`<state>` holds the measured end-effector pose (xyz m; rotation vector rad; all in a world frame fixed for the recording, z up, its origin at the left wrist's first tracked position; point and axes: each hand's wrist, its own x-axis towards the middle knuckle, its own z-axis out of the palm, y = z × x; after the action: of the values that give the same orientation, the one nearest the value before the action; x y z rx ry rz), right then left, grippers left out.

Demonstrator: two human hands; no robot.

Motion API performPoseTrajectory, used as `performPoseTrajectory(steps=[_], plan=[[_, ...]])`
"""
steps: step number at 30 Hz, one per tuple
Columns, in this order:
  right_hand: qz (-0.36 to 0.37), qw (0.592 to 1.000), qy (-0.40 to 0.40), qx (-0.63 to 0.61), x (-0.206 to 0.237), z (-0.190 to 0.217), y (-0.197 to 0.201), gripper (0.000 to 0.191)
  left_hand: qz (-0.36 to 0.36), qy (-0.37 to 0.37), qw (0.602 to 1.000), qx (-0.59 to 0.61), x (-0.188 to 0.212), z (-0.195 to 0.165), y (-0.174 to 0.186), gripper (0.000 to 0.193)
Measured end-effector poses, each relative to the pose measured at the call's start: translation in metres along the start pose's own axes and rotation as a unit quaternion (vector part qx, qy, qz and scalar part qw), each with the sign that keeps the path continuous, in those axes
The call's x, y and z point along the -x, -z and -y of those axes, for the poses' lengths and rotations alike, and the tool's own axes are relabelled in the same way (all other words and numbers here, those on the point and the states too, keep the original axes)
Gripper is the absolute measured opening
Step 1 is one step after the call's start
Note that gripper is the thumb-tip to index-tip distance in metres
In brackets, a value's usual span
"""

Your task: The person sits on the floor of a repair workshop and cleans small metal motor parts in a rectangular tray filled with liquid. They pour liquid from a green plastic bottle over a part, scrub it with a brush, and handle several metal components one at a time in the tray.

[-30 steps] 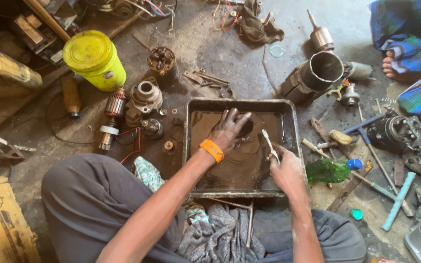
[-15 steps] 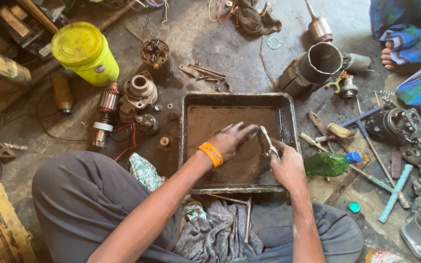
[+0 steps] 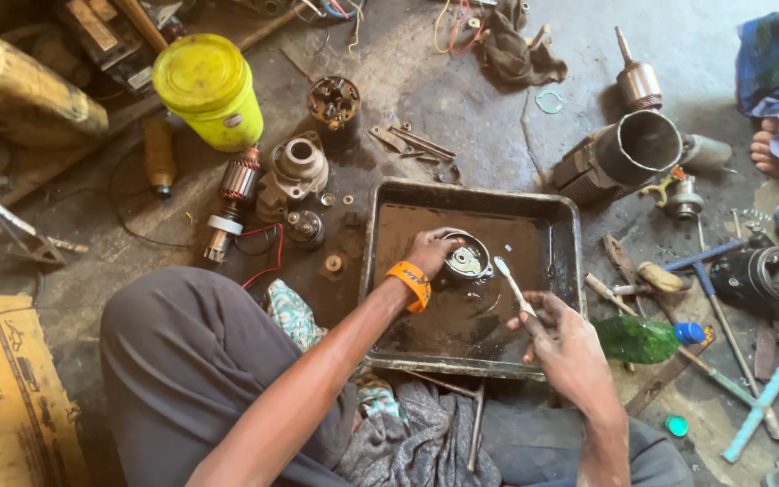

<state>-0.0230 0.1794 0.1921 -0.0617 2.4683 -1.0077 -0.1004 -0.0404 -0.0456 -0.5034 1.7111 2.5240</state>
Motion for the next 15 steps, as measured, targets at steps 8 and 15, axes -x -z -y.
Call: performPoseTrajectory(steps=[8,15], plan=[[-0.051,0.977,0.068,0.193,-0.010,0.016,-0.041,0.027,0.019,0.058,0.994,0.087,0.039,-0.029,-0.017,0.043],[-0.076,0.978,0.107,0.161,0.012,0.033,-0.060,0.039,0.068,0.114,0.949,0.285,0.064,-0.067,-0.027,0.046]])
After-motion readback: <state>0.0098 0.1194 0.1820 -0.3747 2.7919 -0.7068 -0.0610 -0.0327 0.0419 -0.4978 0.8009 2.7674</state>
